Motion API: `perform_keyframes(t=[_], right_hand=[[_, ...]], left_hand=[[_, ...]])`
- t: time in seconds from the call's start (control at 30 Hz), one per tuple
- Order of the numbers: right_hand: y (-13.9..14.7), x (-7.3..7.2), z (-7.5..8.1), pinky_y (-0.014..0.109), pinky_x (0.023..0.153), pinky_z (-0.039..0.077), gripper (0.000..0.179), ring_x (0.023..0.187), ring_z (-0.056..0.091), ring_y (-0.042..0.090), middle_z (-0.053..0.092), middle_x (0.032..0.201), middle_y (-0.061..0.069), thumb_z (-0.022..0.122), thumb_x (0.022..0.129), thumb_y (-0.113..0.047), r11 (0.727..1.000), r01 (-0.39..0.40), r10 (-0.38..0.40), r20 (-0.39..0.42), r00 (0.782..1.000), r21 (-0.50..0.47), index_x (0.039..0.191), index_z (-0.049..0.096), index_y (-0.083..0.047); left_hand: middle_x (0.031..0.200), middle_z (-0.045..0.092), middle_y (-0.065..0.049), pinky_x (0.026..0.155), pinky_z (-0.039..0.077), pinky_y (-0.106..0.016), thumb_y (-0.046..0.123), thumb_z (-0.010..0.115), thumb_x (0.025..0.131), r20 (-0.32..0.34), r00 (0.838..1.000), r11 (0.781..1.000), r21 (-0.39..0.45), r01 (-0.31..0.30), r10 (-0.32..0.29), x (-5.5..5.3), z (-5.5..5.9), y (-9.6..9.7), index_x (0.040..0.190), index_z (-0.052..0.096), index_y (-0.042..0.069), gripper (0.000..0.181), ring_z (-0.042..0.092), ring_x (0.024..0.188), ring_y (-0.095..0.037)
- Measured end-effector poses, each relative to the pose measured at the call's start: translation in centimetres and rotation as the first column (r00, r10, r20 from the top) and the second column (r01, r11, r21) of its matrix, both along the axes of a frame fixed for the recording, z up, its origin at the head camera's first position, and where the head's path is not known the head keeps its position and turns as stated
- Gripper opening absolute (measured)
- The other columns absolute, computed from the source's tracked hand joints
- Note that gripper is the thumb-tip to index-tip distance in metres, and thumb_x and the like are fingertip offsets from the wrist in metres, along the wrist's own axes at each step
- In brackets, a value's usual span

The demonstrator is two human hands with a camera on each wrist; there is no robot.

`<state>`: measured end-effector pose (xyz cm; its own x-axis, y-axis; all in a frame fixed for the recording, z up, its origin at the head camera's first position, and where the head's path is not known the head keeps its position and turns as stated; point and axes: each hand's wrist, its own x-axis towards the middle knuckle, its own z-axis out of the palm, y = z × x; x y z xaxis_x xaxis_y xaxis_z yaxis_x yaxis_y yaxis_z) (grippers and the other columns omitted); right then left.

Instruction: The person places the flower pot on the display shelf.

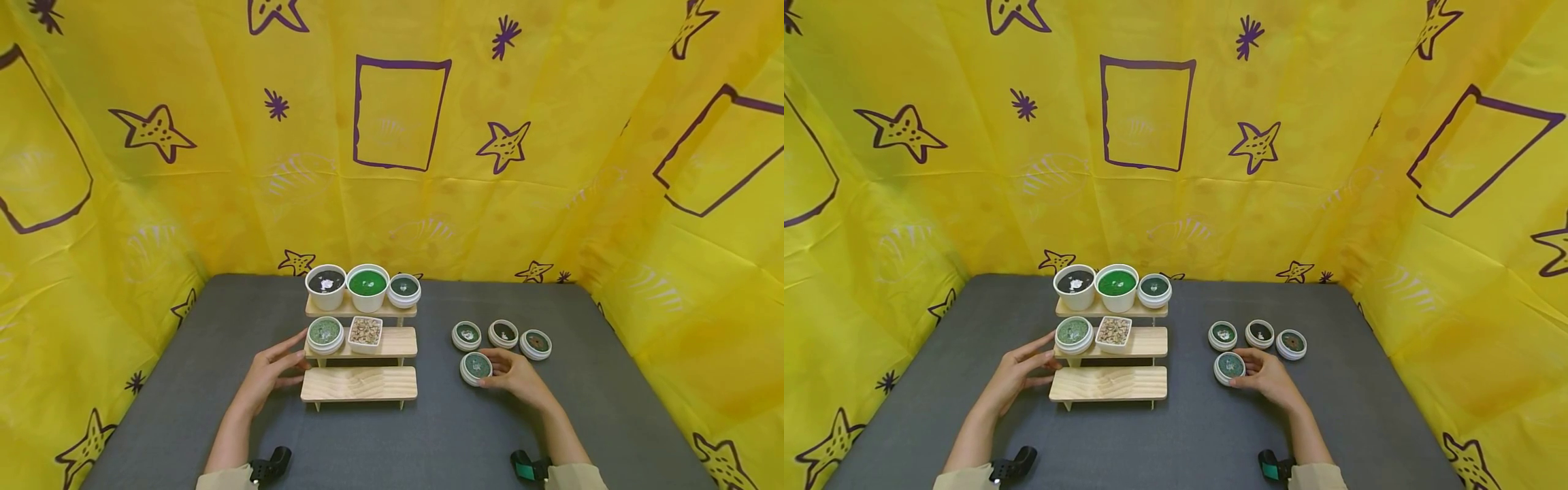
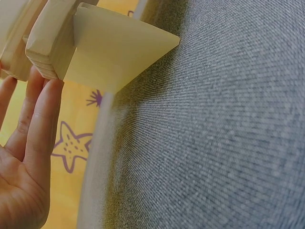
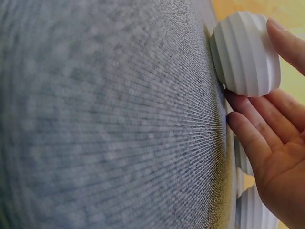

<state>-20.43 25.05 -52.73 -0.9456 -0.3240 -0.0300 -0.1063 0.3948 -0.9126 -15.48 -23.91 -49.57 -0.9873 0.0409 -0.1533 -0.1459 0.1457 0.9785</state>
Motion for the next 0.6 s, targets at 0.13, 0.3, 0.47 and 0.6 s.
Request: perform_keyframes(t=[0.13,0.3,0.47,0.6], right_hand=[[-0.02,-0.05,-0.06,0.016,0.082,0.054,0.06,0.1,0.067,0.007,0.065,0.123,0.026,0.084,0.076,-0.012,1.0,-0.004,0.004,-0.009,1.0,0.005,0.127,0.06,0.006],[-0.14,-0.16,-0.19,0.016,0.08,0.055,0.059,0.095,0.067,0.003,0.066,0.121,0.024,0.085,0.074,-0.011,1.0,0.009,-0.009,0.003,1.0,-0.004,0.126,0.061,0.005],[-0.16,-0.18,-0.27,0.016,0.08,0.055,0.059,0.094,0.067,0.001,0.066,0.122,0.024,0.085,0.074,-0.013,1.0,0.013,-0.013,0.006,1.0,-0.004,0.125,0.062,0.003],[-0.16,-0.13,-0.22,0.017,0.08,0.055,0.059,0.094,0.067,0.002,0.066,0.122,0.024,0.086,0.074,-0.014,1.0,0.011,-0.011,0.005,1.0,0.002,0.125,0.062,0.003]], left_hand=[[0.088,0.07,-0.005,0.08,0.062,-0.035,0.028,0.062,0.097,-0.001,1.0,1.0,0.001,-0.003,0.003,-0.01,-0.01,0.03,0.15,0.043,0.014,0.058,0.068,0.09,-0.01],[0.089,0.07,-0.006,0.08,0.062,-0.035,0.027,0.062,0.097,-0.002,1.0,1.0,-0.002,-0.005,0.005,0.0,-0.06,0.0,0.15,0.043,0.014,0.057,0.068,0.09,-0.01],[0.089,0.07,-0.007,0.08,0.062,-0.036,0.028,0.062,0.097,-0.007,1.0,1.0,-0.003,0.0,0.0,0.01,-0.06,-0.02,0.15,0.043,0.014,0.057,0.068,0.091,-0.012],[0.089,0.071,-0.007,0.08,0.062,-0.037,0.028,0.062,0.097,-0.008,1.0,1.0,0.001,-0.001,0.001,0.04,-0.02,-0.02,0.15,0.044,0.015,0.057,0.069,0.094,-0.016]])
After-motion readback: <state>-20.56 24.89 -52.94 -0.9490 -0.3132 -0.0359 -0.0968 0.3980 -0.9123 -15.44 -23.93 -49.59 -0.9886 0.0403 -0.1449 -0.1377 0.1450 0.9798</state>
